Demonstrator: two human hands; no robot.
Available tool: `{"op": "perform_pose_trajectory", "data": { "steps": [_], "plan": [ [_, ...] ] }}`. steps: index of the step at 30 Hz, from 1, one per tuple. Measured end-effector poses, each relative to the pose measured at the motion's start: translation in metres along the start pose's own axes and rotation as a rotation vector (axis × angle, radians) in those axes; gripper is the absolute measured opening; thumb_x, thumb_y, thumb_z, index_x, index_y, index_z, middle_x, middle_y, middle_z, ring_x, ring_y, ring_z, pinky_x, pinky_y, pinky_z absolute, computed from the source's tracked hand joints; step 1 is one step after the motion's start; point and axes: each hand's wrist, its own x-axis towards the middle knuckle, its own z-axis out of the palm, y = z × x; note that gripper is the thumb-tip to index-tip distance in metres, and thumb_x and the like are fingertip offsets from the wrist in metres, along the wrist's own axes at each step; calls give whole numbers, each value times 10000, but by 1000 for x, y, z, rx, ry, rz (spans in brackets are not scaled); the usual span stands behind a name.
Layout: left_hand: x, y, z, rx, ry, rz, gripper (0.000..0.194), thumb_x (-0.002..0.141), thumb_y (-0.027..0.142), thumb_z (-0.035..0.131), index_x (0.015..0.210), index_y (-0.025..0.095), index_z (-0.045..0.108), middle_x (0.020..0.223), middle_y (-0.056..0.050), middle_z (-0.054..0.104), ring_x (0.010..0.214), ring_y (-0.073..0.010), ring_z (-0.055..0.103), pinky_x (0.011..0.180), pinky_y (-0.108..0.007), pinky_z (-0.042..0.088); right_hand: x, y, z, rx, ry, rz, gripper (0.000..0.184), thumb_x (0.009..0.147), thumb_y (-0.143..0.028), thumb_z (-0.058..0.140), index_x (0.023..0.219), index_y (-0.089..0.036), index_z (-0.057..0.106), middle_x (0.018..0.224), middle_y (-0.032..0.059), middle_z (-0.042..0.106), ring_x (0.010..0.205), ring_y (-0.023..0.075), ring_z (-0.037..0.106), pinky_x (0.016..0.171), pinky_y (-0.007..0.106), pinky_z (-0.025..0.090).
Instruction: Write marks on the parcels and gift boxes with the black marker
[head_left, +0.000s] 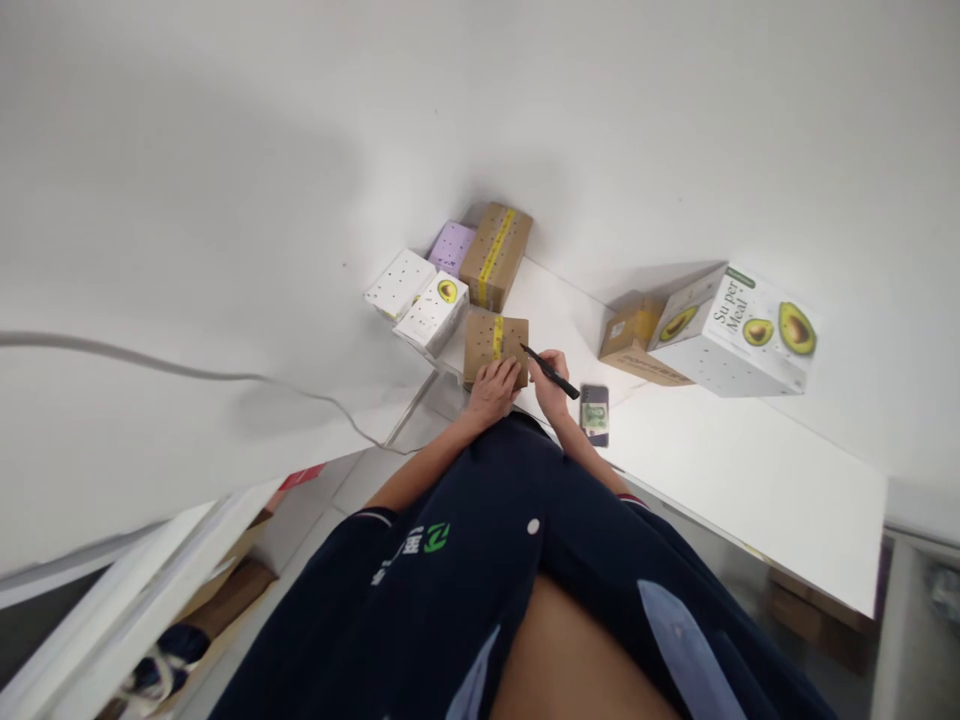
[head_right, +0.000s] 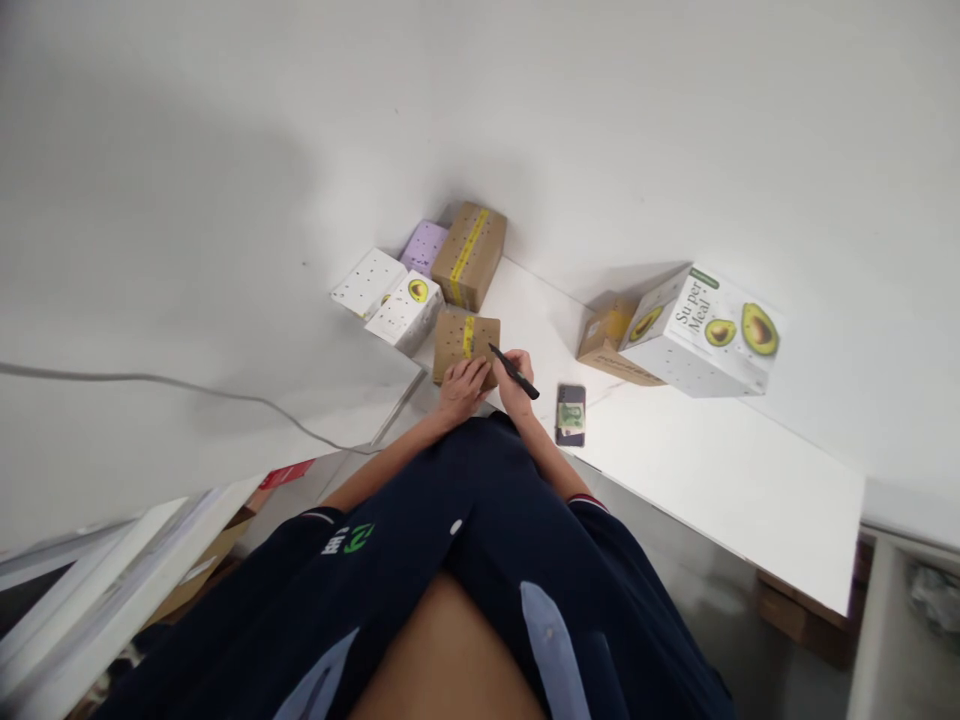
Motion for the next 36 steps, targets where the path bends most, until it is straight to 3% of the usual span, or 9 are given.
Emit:
{"op": "perform_pose_trajectory", "data": {
  "steps": [5, 9, 21, 29, 36],
  "plan": [
    [3, -2, 0, 17, -31, -3, 501, 987, 240, 519, 1482, 181, 571, 1556, -142, 547, 1420, -326, 498, 1147, -463, 360, -3, 12, 14, 20, 4, 113, 127, 882, -345, 547, 933, -258, 469, 854, -19, 572, 770, 147, 575, 767, 271, 532],
    [3, -1, -2, 21, -16, 4, 485, 1009, 268, 491, 1479, 185, 580, 1524, -158, 575, 1397, -317, 526, 1129, -459, 380, -1, 20, 15, -21, -42, 115, 213, 885, -348, 539, 1072, -248, 547, 965, 9, 652, 857, 165, 642, 817, 288, 548],
    [4, 0, -1, -9, -2, -7, 493, 990, 260, 494, 1465, 189, 600, 1508, -148, 595, 1376, -320, 543, 1118, -455, 375, 8, 24, 16, -203, -47, 124, 136, 908, -363, 544, 994, -259, 545, 909, 4, 665, 861, 184, 633, 892, 315, 539],
    [4, 1, -2, -6, -9, -15, 475, 992, 267, 494, 1445, 190, 615, 1517, -135, 590, 1377, -318, 537, 1119, -448, 366, 11, 22, 14, -220, -36, 78, 82, 889, -323, 555, 937, -258, 543, 839, -15, 642, 785, 172, 620, 817, 287, 531],
    [3, 1, -3, -5, -8, -9, 488, 967, 239, 528, 1446, 213, 615, 1515, -139, 589, 1371, -315, 542, 1121, -453, 375, 14, 28, 13, -162, -49, 128, 98, 894, -318, 552, 965, -251, 538, 816, -27, 629, 753, 152, 617, 746, 257, 527]
  ]
}}
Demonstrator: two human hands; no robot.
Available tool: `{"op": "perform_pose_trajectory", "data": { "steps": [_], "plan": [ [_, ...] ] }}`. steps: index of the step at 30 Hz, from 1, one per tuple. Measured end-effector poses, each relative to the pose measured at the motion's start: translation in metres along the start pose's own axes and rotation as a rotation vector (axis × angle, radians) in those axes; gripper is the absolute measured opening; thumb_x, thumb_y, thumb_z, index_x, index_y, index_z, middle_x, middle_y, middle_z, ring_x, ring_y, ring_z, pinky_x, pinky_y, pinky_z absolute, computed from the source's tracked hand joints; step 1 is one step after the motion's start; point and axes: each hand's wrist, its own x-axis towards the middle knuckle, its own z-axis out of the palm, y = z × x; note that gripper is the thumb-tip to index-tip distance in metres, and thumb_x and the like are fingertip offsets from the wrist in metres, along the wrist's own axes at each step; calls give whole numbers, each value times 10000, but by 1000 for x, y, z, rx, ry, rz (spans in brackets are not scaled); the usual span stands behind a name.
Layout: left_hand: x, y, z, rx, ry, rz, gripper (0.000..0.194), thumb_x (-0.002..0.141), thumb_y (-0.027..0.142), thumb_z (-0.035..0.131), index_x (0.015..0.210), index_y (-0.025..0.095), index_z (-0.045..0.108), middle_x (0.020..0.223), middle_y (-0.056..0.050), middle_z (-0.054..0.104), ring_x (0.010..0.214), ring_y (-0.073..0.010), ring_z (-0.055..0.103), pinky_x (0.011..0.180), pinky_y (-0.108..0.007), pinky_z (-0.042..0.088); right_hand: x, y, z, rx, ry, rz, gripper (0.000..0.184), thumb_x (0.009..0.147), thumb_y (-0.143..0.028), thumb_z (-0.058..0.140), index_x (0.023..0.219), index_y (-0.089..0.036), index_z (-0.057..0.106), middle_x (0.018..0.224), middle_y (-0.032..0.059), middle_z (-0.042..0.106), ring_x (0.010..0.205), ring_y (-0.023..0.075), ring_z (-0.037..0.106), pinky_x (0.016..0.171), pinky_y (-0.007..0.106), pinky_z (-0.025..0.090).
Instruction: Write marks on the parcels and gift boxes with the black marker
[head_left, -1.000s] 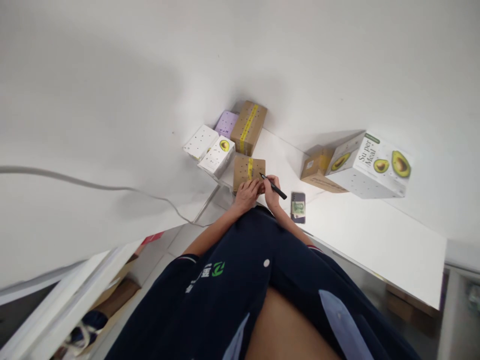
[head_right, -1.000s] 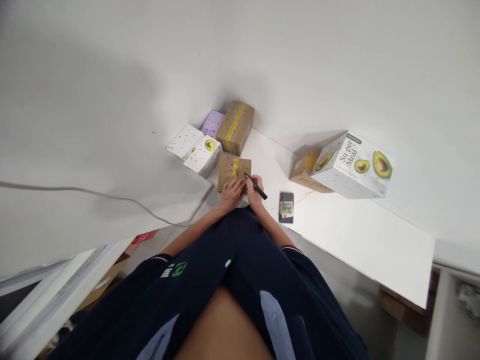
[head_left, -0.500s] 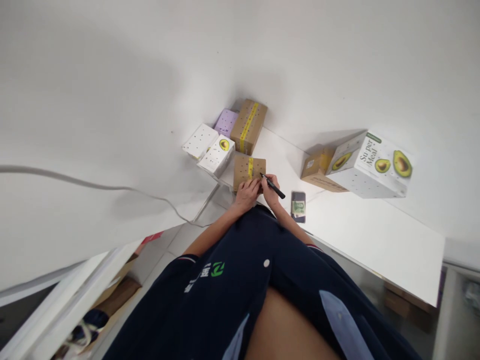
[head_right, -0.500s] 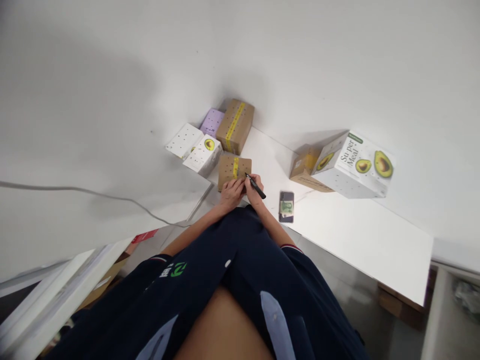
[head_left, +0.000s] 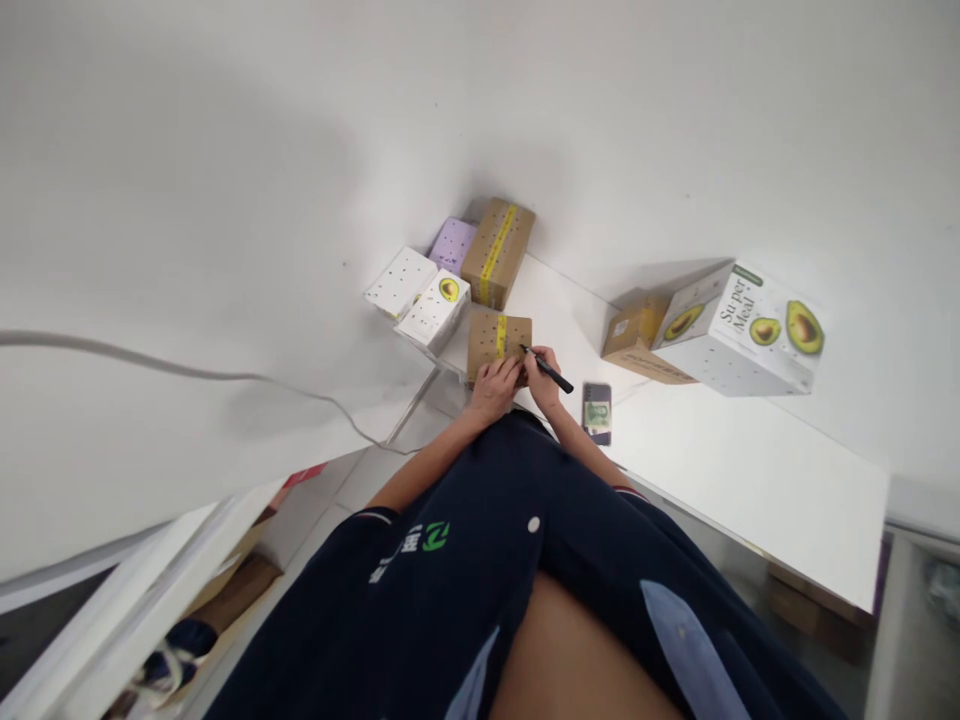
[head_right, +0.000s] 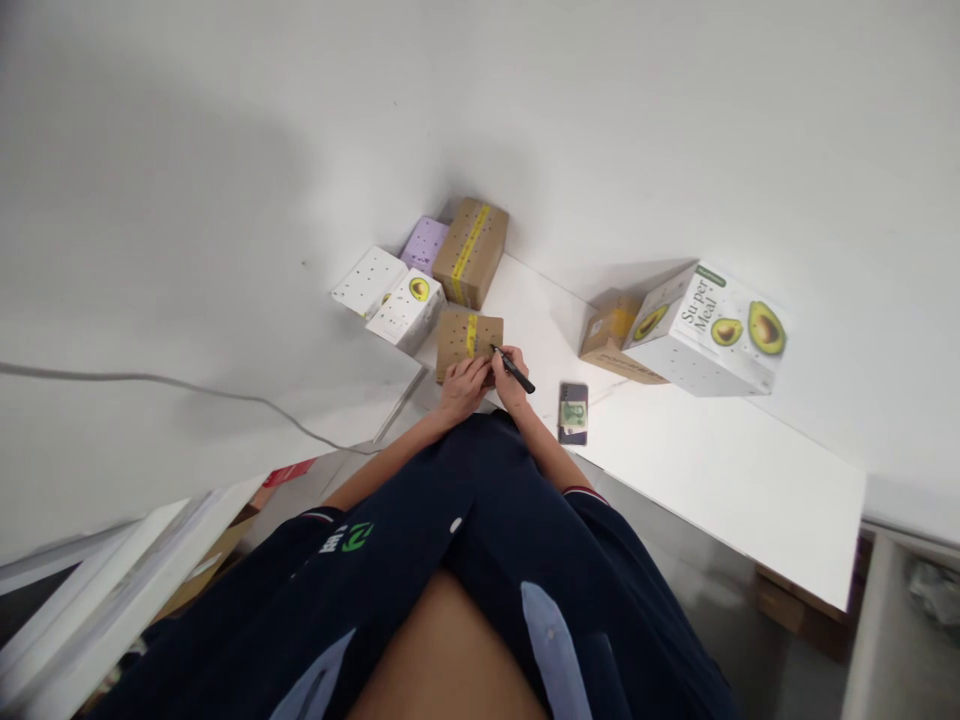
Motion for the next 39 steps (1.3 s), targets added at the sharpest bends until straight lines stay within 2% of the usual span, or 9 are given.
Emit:
{"op": "perform_pose_trajectory", "data": {
  "steps": [5, 12, 14, 17, 22, 26, 31, 35, 39],
  "plan": [
    [0, -2, 3, -2, 6, 9, 471, 966, 245, 538, 1428, 215, 626, 1516, -129, 590, 1378, -322, 533, 1119, -461, 376, 0, 0, 0, 160, -6, 57, 129, 882, -353, 557, 956, -256, 516, 767, -33, 593, 678, 148, 590, 636, 247, 510],
    [-3, -4, 7, 8, 9, 20, 465, 972, 257, 567, 1433, 212, 612, 1549, -110, 561, 1400, -324, 507, 1131, -460, 356, 7, 12, -14, 295, 185, 108, 209, 947, -418, 423, 1066, -256, 477, 815, -24, 607, 554, 112, 550, 522, 223, 446],
    [-3, -5, 7, 6, 9, 29, 473, 967, 251, 580, 1438, 217, 607, 1549, -110, 560, 1404, -324, 504, 1133, -459, 356, 15, 23, -25, 113, 173, 101, 261, 966, -380, 412, 1163, -244, 518, 896, 9, 647, 620, 129, 600, 587, 241, 492],
    [-3, -5, 7, 7, 15, 36, 471, 964, 257, 596, 1435, 230, 611, 1552, -106, 559, 1409, -322, 499, 1136, -458, 356, 28, 39, -42, -394, 38, 14, 351, 960, -218, 463, 1286, -212, 595, 1149, 108, 671, 913, 206, 669, 813, 320, 545],
    [-2, -6, 9, 37, 36, 47, 457, 972, 276, 602, 1425, 224, 620, 1534, -108, 577, 1388, -316, 522, 1127, -451, 371, 35, 52, -49, -1054, -239, -57, 579, 977, -70, 390, 1535, -191, 487, 1495, 219, 510, 1241, 338, 543, 1011, 475, 473],
    [-3, -6, 9, 126, 23, 50, 463, 990, 308, 580, 1444, 217, 605, 1545, -97, 568, 1388, -305, 527, 1120, -439, 390, 36, 56, -37, -1228, -320, -42, 584, 1027, -126, 308, 1597, -221, 396, 1535, 193, 478, 1272, 335, 497, 1029, 487, 454],
    [-3, -6, 7, 197, 8, 51, 480, 1008, 340, 547, 1470, 215, 586, 1560, -89, 552, 1391, -292, 528, 1128, -431, 396, 41, 63, -33, -1222, -348, 11, 623, 1023, -127, 283, 1633, -247, 324, 1591, 155, 429, 1303, 320, 479, 1046, 465, 445],
    [-3, -5, 6, 183, 3, 37, 478, 1005, 342, 549, 1464, 213, 595, 1557, -89, 555, 1386, -296, 533, 1119, -431, 403, 28, 71, -56, -1124, -234, 70, 644, 1007, -158, 343, 1646, -216, 285, 1598, 168, 416, 1345, 323, 464, 1075, 456, 426],
    [-3, -6, 5, 166, -2, 45, 475, 1001, 316, 551, 1462, 206, 596, 1560, -86, 552, 1393, -300, 525, 1129, -435, 393, -4, 86, -91, -1079, 64, 359, 806, 974, -456, 553, 1624, -93, 245, 1559, 261, 399, 1359, 401, 452, 1090, 516, 402]
  ]
}}
